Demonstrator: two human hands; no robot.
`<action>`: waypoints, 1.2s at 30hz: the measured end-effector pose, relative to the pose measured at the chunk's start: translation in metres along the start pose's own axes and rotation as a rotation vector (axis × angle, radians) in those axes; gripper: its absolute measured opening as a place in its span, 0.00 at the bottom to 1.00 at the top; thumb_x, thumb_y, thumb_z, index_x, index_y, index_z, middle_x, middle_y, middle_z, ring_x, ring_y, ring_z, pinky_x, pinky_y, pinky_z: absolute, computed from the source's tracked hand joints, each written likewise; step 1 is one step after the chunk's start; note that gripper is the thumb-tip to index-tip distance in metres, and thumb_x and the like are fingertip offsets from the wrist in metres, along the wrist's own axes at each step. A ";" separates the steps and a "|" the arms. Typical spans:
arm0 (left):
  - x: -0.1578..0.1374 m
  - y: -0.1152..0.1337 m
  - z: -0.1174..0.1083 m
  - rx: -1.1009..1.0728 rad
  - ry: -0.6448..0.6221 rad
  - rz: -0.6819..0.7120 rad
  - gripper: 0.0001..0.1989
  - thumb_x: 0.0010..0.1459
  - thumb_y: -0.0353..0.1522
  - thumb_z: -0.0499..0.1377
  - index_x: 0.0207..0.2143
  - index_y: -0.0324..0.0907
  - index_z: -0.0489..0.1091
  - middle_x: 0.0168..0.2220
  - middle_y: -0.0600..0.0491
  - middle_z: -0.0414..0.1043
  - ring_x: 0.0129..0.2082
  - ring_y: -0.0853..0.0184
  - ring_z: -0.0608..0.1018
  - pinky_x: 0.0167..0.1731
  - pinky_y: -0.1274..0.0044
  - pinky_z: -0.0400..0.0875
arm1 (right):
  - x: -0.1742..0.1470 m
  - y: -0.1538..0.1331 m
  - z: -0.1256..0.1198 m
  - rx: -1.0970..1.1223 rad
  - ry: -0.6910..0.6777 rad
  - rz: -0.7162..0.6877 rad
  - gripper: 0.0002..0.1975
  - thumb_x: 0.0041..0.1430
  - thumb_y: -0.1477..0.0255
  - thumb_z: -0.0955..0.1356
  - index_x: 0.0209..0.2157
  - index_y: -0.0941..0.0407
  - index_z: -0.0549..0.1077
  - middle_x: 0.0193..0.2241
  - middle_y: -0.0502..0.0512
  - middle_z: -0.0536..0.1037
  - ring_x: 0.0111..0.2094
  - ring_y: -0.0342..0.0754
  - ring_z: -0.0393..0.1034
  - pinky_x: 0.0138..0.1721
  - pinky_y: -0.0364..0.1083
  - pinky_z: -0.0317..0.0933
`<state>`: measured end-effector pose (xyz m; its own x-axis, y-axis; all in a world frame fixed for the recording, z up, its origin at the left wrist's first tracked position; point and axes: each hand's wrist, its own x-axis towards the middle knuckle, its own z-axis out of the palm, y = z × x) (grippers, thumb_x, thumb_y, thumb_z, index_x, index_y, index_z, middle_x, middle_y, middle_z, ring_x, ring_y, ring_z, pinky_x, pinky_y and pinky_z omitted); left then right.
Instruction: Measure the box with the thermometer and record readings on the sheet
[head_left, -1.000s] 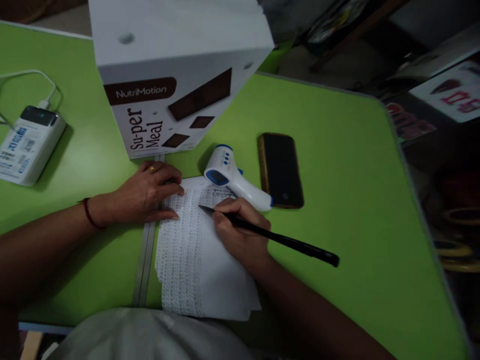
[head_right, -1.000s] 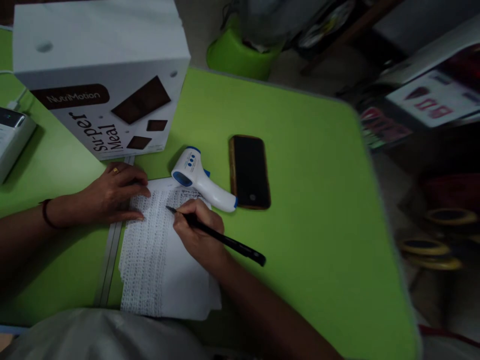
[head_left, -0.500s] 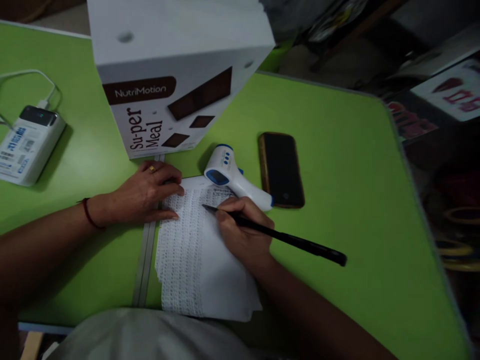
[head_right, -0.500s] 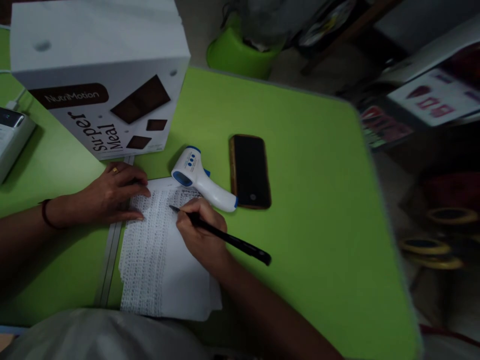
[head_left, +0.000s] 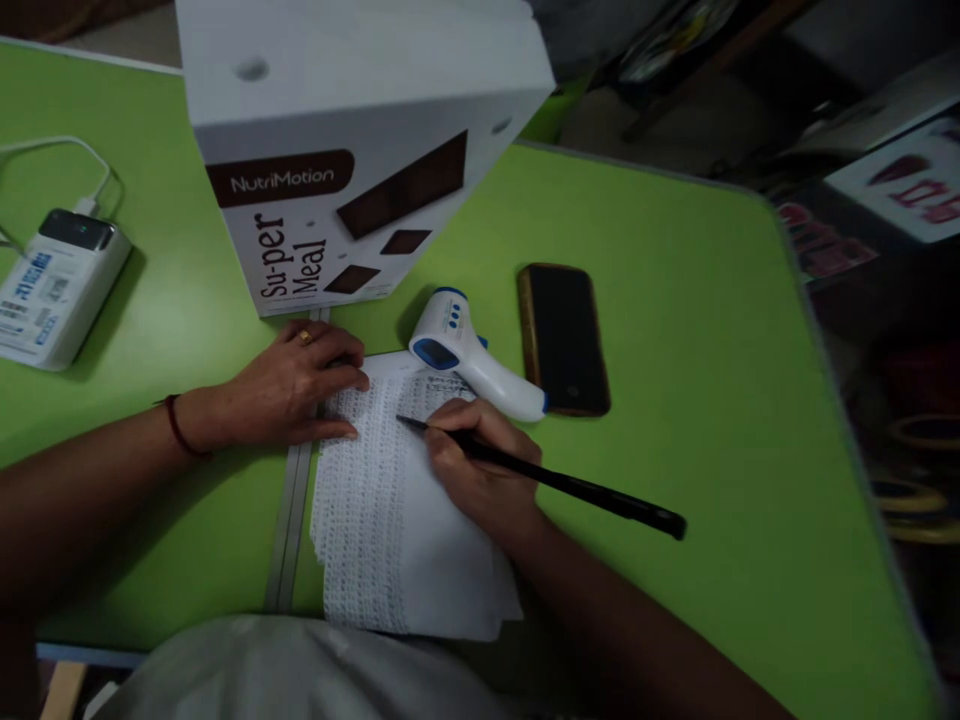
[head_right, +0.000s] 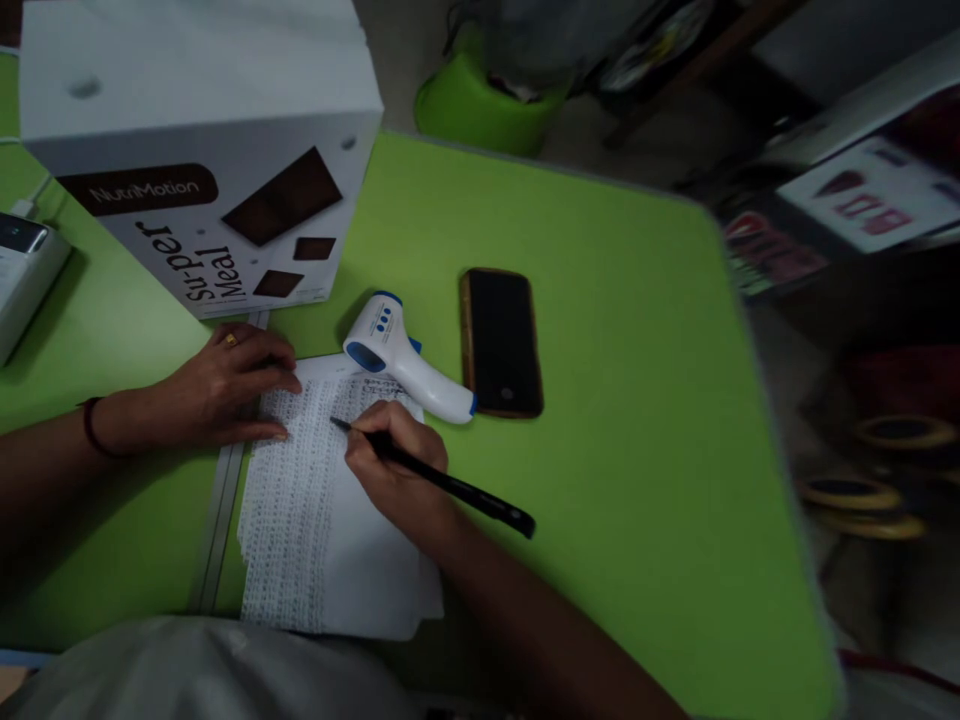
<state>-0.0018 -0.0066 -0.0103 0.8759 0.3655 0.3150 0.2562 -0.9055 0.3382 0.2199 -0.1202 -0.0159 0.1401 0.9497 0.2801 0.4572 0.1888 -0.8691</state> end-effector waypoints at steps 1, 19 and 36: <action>0.000 0.000 0.000 -0.003 0.003 0.002 0.26 0.64 0.52 0.55 0.47 0.40 0.73 0.50 0.42 0.72 0.50 0.54 0.72 0.51 0.64 0.63 | 0.000 0.000 0.000 0.000 -0.004 0.003 0.08 0.50 0.79 0.67 0.23 0.53 0.67 0.20 0.43 0.71 0.21 0.41 0.64 0.23 0.42 0.59; 0.001 0.000 -0.001 -0.008 -0.009 -0.003 0.27 0.65 0.54 0.52 0.47 0.40 0.73 0.50 0.42 0.72 0.49 0.55 0.73 0.52 0.63 0.63 | 0.001 -0.003 0.000 0.027 0.049 0.005 0.08 0.50 0.79 0.66 0.23 0.52 0.66 0.19 0.44 0.70 0.21 0.42 0.64 0.23 0.43 0.61; 0.001 0.000 -0.001 -0.015 -0.006 -0.001 0.26 0.65 0.53 0.54 0.47 0.40 0.72 0.50 0.42 0.72 0.49 0.55 0.73 0.51 0.64 0.63 | -0.001 0.003 -0.001 0.022 -0.023 -0.031 0.07 0.50 0.78 0.67 0.24 0.52 0.67 0.19 0.43 0.71 0.20 0.40 0.64 0.22 0.42 0.59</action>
<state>-0.0017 -0.0060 -0.0090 0.8779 0.3651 0.3097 0.2510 -0.9018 0.3518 0.2225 -0.1206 -0.0183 0.1064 0.9487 0.2976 0.4418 0.2231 -0.8689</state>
